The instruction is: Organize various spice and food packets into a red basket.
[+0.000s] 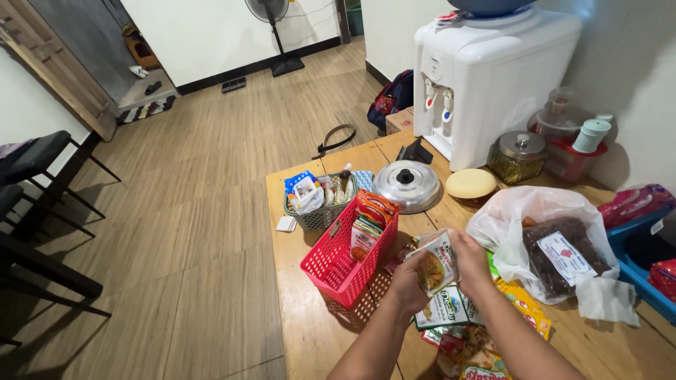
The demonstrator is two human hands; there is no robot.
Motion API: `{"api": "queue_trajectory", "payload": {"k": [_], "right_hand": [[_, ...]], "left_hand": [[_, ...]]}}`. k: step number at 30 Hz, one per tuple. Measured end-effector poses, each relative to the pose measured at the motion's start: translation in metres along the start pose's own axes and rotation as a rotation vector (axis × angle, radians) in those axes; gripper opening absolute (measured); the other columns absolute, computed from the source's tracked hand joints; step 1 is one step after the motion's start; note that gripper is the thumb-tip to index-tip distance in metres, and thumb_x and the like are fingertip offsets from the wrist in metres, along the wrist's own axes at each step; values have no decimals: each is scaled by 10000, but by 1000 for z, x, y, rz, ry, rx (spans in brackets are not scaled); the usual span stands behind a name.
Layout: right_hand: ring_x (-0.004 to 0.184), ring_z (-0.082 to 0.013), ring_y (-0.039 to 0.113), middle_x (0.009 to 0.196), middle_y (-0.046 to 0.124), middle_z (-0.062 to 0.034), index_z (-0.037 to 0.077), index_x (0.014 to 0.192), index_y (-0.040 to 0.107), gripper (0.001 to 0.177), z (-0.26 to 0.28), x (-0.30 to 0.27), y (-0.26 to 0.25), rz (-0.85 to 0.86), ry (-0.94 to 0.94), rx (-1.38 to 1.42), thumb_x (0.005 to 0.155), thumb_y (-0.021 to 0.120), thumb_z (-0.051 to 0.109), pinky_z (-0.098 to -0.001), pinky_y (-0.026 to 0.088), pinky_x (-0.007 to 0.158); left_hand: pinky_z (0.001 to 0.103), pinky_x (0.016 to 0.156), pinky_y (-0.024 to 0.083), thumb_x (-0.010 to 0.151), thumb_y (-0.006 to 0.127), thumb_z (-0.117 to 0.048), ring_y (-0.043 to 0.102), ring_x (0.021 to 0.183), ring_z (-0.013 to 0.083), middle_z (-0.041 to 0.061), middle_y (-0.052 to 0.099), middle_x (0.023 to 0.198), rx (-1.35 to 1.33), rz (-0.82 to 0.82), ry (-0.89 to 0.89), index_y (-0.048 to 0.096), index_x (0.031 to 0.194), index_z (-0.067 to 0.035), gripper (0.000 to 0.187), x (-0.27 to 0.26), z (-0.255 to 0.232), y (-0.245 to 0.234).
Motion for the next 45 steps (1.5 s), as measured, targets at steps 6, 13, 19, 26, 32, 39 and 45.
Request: {"api": "queue_trajectory", "payload": {"k": [6, 13, 19, 26, 32, 39, 45], "right_hand": [[867, -240, 734, 1029, 728, -138, 20, 1175, 609, 487, 5, 0, -11, 19, 416, 309, 1003, 503, 462, -410, 617, 746], [696, -176, 703, 888, 773, -125, -41, 1055, 725, 249, 26, -13, -6, 102, 199, -167, 972, 690, 192, -350, 578, 611], [686, -181, 702, 891, 768, -102, -1, 1065, 705, 215, 12, -14, -2, 123, 302, -59, 990, 652, 194, -333, 555, 582], [1026, -173, 677, 1273, 679, -109, 31, 1329, 644, 356, 100, -66, 42, 148, -283, -364, 1044, 511, 198, -312, 587, 778], [1462, -321, 348, 1595, 397, -175, 19, 1550, 365, 754, 57, -115, 88, 548, -1003, -1200, 1022, 321, 556, -484, 210, 1170], [1565, -318, 223, 1665, 326, -144, 125, 1609, 291, 932, 36, -112, 100, 620, -1171, -1432, 933, 172, 755, -512, 96, 1269], [1554, -370, 221, 1679, 264, -176, 63, 1629, 205, 964, 48, -103, 98, 533, -1052, -1288, 962, 181, 758, -546, 112, 1241]], "left_hand": [[465, 966, 550, 934, 605, -134, 682, 1079, 264, 113, 707, 1204, 117, -263, 119, 544, 1421, -129, 491, 0, -22, -12], [436, 976, 578, 809, 793, -85, 648, 1143, 269, 122, 598, 1277, 640, -690, 431, 410, 1405, -100, 709, -5, -12, -58], [452, 1086, 458, 1000, 513, -545, 559, 1308, 184, -27, 522, 1491, 425, -460, 192, 411, 1464, -274, 546, -6, 2, -29], [608, 1084, 483, 1141, 433, -532, 614, 1240, 358, 151, 648, 1340, -360, 239, -118, 600, 1402, -50, 573, 5, 23, -15], [575, 1094, 493, 1096, 437, -549, 571, 1305, 433, 255, 609, 1389, -419, 220, -56, 513, 1433, -41, 614, 0, -19, 15], [557, 1176, 413, 1151, 411, -513, 501, 1398, 420, 254, 506, 1550, -152, 253, 24, 456, 1575, -177, 543, -3, -22, 0], [539, 1232, 396, 1160, 373, -631, 521, 1446, 413, 217, 556, 1593, -476, 145, 55, 453, 1619, -180, 648, 0, -18, -10]]}}
Point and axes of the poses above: each hand's wrist, its own x-axis towards the middle knuckle, its own y-axis out of the palm, z = x × y, the point moved 6 cm from there along x, towards the middle knuckle
